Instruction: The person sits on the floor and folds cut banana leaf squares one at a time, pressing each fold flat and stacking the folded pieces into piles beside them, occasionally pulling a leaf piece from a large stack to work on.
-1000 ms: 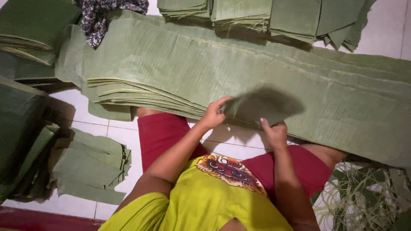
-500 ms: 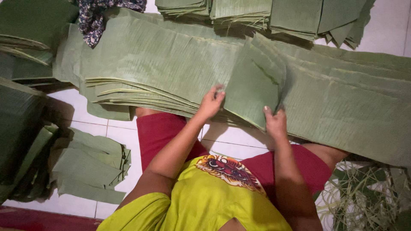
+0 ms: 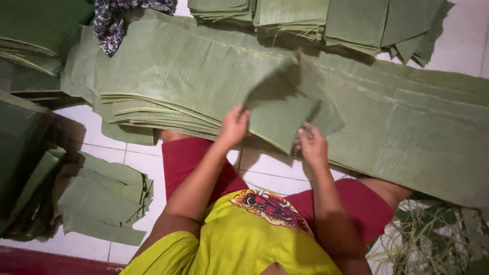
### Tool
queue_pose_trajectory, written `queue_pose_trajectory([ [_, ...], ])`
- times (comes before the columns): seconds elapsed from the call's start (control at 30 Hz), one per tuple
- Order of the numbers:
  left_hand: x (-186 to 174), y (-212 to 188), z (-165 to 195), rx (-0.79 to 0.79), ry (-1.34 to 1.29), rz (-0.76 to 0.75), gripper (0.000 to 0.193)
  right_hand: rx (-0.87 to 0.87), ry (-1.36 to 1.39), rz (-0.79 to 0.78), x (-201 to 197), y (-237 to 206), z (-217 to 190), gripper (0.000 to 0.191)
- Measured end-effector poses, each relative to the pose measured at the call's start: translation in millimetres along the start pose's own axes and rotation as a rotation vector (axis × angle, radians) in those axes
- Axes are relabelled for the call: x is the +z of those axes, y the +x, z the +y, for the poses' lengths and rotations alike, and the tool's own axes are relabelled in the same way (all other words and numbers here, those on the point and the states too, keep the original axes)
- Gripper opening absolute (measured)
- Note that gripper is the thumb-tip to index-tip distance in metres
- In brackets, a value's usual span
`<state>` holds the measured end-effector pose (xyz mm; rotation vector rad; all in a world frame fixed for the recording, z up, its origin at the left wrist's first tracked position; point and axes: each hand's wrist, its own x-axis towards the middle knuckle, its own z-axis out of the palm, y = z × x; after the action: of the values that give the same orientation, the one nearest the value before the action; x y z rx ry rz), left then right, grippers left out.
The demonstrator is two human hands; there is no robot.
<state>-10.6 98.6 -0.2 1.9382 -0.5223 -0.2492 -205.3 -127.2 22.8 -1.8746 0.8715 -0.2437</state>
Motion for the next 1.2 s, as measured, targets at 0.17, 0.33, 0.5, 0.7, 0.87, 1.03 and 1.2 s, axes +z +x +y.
queue_pose_trajectory([
  [0.17,-84.4,82.4,-23.8,-0.159,-0.440,0.178,0.031,-0.160,-0.702,0.208,1.4,-5.5,-33.7,0.063],
  [0.33,-143.0,203.9,-4.0,0.155,-0.172,0.441,0.025,-0.139,-0.864,-0.073,11.8,-11.1,-41.9,0.073],
  [0.5,-151.1,304.1,23.0,-0.056,-0.413,0.414,0.029,-0.289,-0.870,-0.066,7.3,-16.6,-13.6,0.050],
  [0.7,-121.9,349.4,13.3,-0.144,0.066,0.384,0.029,-0.299,-0.777,0.171,-10.5,-24.1,31.6,0.048],
  [0.87,-102.2,343.9,5.9,-0.182,0.437,0.342,0.031,-0.089,-0.904,0.323,-13.5,-25.4,47.1,0.076],
  [1.03,-79.7,328.6,17.1,0.075,0.946,0.405,0.042,-0.116,-0.878,0.293,-6.8,-23.4,38.0,0.069],
  [1.2,-45.7,309.5,12.5,0.162,1.020,-0.011,0.032,-0.094,-0.680,0.291,-3.9,-22.1,12.7,0.058],
])
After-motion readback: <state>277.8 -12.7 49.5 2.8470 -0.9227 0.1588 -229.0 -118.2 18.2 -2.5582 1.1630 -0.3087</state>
